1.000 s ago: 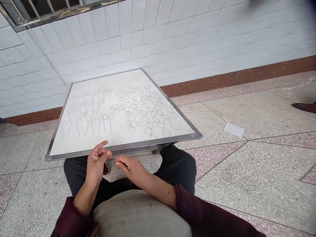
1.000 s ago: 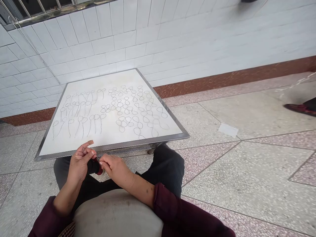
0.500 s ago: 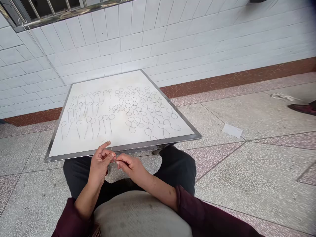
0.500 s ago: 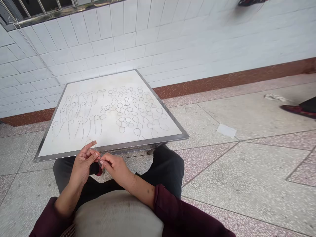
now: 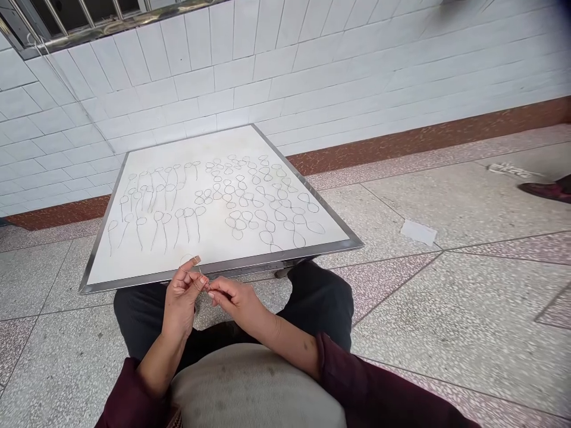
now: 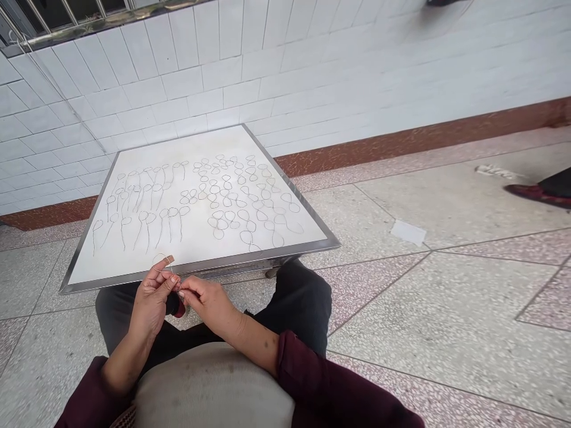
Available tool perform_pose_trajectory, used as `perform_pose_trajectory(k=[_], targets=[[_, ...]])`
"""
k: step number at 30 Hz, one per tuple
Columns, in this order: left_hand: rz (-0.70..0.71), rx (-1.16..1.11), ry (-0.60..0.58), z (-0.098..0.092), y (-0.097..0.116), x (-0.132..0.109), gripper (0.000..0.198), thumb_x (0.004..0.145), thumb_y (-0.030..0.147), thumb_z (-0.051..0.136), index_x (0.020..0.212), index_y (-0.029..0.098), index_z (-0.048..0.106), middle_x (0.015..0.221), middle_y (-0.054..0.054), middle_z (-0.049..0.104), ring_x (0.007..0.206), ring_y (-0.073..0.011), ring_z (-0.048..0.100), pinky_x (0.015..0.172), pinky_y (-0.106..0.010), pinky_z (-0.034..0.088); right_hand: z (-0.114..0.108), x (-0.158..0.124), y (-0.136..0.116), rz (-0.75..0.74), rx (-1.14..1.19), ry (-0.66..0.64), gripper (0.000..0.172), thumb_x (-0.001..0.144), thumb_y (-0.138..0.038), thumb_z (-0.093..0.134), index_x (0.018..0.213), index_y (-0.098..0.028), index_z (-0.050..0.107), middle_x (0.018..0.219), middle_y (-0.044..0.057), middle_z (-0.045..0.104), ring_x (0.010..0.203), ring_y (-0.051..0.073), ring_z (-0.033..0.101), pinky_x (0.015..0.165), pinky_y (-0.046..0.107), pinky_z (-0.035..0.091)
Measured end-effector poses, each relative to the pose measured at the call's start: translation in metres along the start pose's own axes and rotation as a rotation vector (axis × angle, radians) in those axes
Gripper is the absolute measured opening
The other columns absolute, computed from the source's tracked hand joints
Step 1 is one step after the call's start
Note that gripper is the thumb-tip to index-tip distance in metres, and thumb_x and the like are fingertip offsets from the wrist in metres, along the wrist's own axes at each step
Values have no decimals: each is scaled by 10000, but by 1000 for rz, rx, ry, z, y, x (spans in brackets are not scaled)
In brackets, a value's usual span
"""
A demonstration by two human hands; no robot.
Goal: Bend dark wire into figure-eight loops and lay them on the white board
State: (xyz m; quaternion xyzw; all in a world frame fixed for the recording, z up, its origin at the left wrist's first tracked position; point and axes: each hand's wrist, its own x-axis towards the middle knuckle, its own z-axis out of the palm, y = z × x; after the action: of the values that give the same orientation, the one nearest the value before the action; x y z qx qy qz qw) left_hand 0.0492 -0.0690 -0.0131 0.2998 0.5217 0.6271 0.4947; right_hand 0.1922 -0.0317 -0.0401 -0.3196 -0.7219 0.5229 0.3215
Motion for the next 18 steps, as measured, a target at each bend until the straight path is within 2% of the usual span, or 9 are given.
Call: perform_pose_trajectory(k=[10,15,18], targets=[[-1,-21,-35,1,0,0,455,748,261,780,1179,197,650,695,37,606,672,-92,546,749,-232,451,-6,-1,2,-218,-353,-5,202,983,-279,458,996,-230,654,917,54,722,852,199,653,774,327,481],[1,-20,-28,3,0,-2,455,749,286,779,1180,211,652,718,41,604,690,-86,552,779,-230,451,-6,0,0,-177,-283,28,140,959,-221,495,926,-212,631,814,16,692,715,154,624,671,272,467],[30,-27,-10,4,-1,-3,409,744,284,783,1130,199,679,721,33,600,686,-87,554,752,-229,460,-6,0,-3,-174,-239,11,113,948,-203,508,916,-210,616,799,2,675,704,141,612,670,255,463]])
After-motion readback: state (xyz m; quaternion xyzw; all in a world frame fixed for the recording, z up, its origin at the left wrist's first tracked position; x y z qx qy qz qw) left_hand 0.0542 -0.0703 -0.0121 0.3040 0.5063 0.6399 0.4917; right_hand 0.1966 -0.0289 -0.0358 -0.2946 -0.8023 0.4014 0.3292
